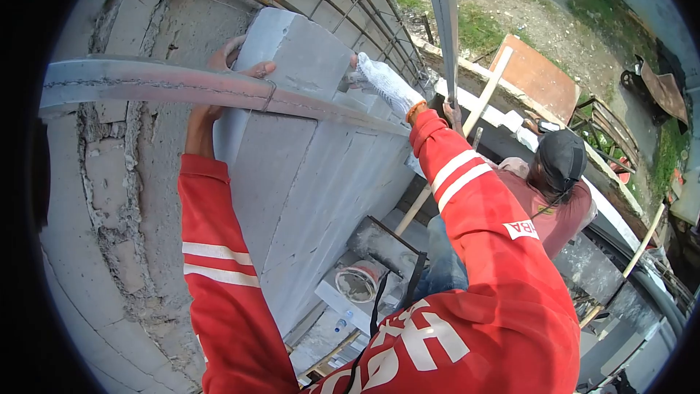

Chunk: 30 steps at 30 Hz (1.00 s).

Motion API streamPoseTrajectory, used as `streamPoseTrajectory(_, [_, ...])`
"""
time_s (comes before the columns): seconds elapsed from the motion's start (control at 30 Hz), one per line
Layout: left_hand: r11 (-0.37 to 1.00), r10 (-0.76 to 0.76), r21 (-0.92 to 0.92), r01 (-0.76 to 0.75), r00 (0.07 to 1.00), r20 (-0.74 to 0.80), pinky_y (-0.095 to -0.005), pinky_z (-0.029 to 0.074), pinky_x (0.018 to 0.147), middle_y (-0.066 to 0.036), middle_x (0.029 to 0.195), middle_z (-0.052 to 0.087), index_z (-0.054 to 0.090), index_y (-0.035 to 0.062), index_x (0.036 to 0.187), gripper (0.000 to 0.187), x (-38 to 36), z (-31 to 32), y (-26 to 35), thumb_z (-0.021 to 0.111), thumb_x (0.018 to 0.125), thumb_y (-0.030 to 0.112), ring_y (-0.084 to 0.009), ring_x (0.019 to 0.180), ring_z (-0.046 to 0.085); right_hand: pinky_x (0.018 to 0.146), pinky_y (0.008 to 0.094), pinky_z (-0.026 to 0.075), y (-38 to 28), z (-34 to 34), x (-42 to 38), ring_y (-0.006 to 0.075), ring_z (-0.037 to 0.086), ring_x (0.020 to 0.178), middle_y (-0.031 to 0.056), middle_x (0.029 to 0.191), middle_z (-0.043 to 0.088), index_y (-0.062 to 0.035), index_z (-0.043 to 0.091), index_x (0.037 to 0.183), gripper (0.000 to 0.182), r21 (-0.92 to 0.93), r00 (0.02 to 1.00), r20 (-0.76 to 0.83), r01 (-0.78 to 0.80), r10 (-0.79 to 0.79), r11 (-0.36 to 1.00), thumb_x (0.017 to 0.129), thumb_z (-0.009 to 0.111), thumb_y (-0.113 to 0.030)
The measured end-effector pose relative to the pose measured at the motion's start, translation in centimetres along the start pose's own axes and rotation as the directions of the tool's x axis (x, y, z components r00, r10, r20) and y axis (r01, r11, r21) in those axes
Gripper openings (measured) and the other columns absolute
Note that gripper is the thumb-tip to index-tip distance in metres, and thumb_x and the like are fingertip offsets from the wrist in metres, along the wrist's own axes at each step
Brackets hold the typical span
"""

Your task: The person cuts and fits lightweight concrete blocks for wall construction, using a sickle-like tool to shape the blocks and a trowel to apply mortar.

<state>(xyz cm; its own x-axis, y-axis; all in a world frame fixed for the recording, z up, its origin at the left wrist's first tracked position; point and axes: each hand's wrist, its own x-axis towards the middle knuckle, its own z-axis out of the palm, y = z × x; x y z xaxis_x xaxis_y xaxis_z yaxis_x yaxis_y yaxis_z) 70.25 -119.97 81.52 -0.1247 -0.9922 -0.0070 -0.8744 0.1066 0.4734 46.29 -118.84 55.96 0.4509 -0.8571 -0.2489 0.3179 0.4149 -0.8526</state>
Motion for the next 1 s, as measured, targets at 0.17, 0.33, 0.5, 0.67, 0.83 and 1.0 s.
streamPoseTrajectory(0.17, [0.996, -0.003, -0.091, 0.002, 1.000, -0.010, -0.0451, 0.053, 0.102, -0.031, 0.125, 0.066, 0.056, -0.0148, 0.137, 0.112, 0.1, 0.3, 0.3, 0.101, 0.055, 0.046, -0.0360, 0.115, 0.067, 0.088, 0.0332, 0.048, -1.5, 4.2, 0.1, 0.0185, 0.060, 0.092, 0.0106, 0.100, 0.068, 0.0031, 0.065, 0.116, 0.059, -0.258, 0.944, -0.210, 0.199, -0.256, 0.946, 0.103, 0.058, -0.054])
streamPoseTrajectory(0.33, [0.977, -0.074, -0.198, 0.081, 0.996, 0.043, -0.0502, 0.046, 0.111, -0.033, 0.132, 0.063, 0.058, -0.0087, 0.141, 0.106, -0.8, -1.1, 1.5, 0.099, 0.057, 0.041, -0.0422, 0.127, 0.060, 0.082, 0.0324, 0.048, -0.5, 5.9, 0.6, 0.0145, 0.056, 0.088, 0.0080, 0.094, 0.066, 0.0021, 0.065, 0.110, 0.044, 0.056, 0.944, -0.306, 0.147, -0.123, 0.988, 0.100, 0.066, -0.041])
streamPoseTrajectory(0.5, [0.968, -0.109, -0.218, 0.125, 0.991, 0.080, -0.0492, 0.049, 0.108, -0.032, 0.132, 0.063, 0.059, -0.0084, 0.140, 0.100, -0.6, -1.8, 1.9, 0.098, 0.060, 0.038, -0.0408, 0.127, 0.061, 0.090, 0.0312, 0.050, -2.7, 6.9, -0.6, 0.0143, 0.062, 0.097, 0.0083, 0.107, 0.071, 0.0024, 0.065, 0.124, 0.048, 0.024, 0.940, -0.288, 0.197, -0.181, 0.980, 0.097, 0.070, -0.037])
streamPoseTrajectory(0.67, [0.968, -0.093, -0.239, 0.081, 0.995, -0.041, -0.0427, 0.053, 0.102, -0.028, 0.126, 0.067, 0.058, -0.0098, 0.139, 0.098, -0.1, -2.0, 2.1, 0.098, 0.062, 0.036, -0.0338, 0.117, 0.067, 0.089, 0.0306, 0.050, -4.4, 8.3, -1.2, 0.0145, 0.062, 0.095, 0.0087, 0.107, 0.070, 0.0022, 0.066, 0.120, 0.044, -0.015, 0.917, -0.321, 0.245, -0.237, 0.969, 0.096, 0.072, -0.034])
streamPoseTrajectory(0.83, [0.939, -0.005, -0.343, -0.016, 0.998, -0.061, -0.0420, 0.054, 0.101, -0.027, 0.131, 0.064, 0.056, -0.0118, 0.138, 0.102, -0.8, -2.1, 0.3, 0.099, 0.061, 0.039, -0.0328, 0.119, 0.065, 0.084, 0.0313, 0.050, -4.2, 7.9, -1.3, 0.0143, 0.061, 0.090, 0.0078, 0.101, 0.070, 0.0022, 0.067, 0.109, 0.038, -0.099, 0.914, -0.307, 0.248, -0.266, 0.964, 0.095, 0.071, -0.033])
streamPoseTrajectory(1.0, [0.977, -0.009, -0.213, -0.025, 0.988, -0.155, -0.0437, 0.052, 0.102, -0.025, 0.129, 0.065, 0.058, -0.0113, 0.136, 0.101, -0.4, -2.2, 0.2, 0.099, 0.061, 0.043, -0.0332, 0.118, 0.064, 0.081, 0.0305, 0.050, -3.2, 7.9, 0.4, 0.0133, 0.060, 0.087, 0.0057, 0.093, 0.068, 0.0024, 0.068, 0.103, 0.035, -0.081, 0.897, -0.311, 0.305, -0.314, 0.949, 0.097, 0.070, -0.032])
